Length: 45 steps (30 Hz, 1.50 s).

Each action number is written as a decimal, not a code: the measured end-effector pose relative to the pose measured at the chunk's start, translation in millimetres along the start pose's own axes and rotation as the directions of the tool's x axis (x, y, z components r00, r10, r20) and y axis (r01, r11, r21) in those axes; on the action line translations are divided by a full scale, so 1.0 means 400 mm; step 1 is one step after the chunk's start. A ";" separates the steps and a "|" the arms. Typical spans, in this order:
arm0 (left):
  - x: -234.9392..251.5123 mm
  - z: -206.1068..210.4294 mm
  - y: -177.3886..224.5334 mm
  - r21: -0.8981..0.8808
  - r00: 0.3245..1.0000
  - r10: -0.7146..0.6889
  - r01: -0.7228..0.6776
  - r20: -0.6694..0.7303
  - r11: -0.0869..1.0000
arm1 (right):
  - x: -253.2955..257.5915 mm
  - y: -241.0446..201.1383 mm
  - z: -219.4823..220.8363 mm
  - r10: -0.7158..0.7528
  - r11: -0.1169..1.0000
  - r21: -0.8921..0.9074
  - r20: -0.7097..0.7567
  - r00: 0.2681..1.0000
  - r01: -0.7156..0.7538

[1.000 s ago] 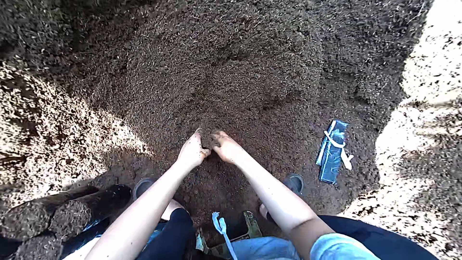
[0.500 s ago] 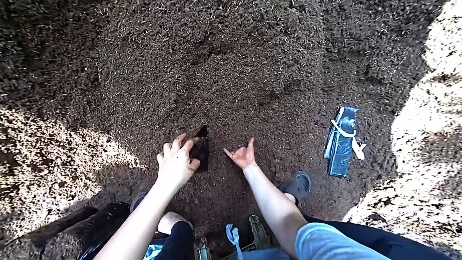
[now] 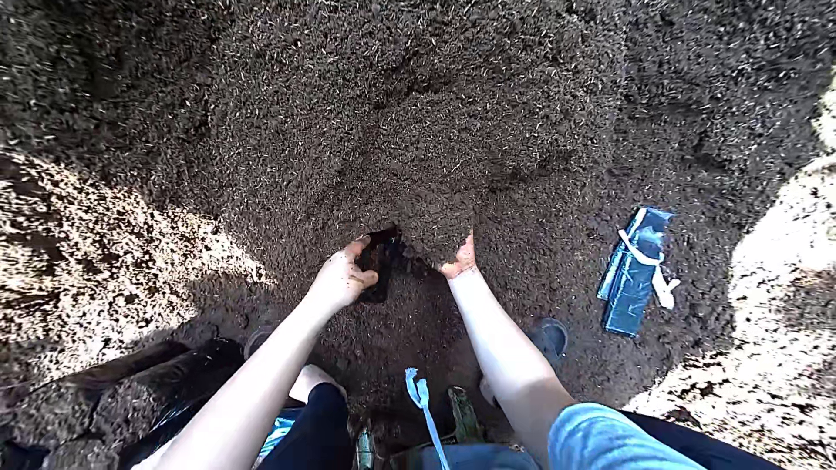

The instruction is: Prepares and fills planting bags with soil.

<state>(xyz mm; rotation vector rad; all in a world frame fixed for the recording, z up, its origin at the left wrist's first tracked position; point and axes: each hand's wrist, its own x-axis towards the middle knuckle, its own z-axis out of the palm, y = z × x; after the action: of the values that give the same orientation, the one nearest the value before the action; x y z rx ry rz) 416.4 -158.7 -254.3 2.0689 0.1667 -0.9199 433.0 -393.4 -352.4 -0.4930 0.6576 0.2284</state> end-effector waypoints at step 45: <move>-0.094 0.048 -0.110 -0.082 0.997 0.026 -0.031 -0.070 0.996 | 0.098 0.163 0.012 0.005 0.996 0.093 -0.146 0.989 0.008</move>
<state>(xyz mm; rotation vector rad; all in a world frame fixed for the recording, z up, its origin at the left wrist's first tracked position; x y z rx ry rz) 360.2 -137.4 -265.2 2.0222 0.2075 -0.8121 443.0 -333.0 -397.6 -0.4233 0.8073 0.1602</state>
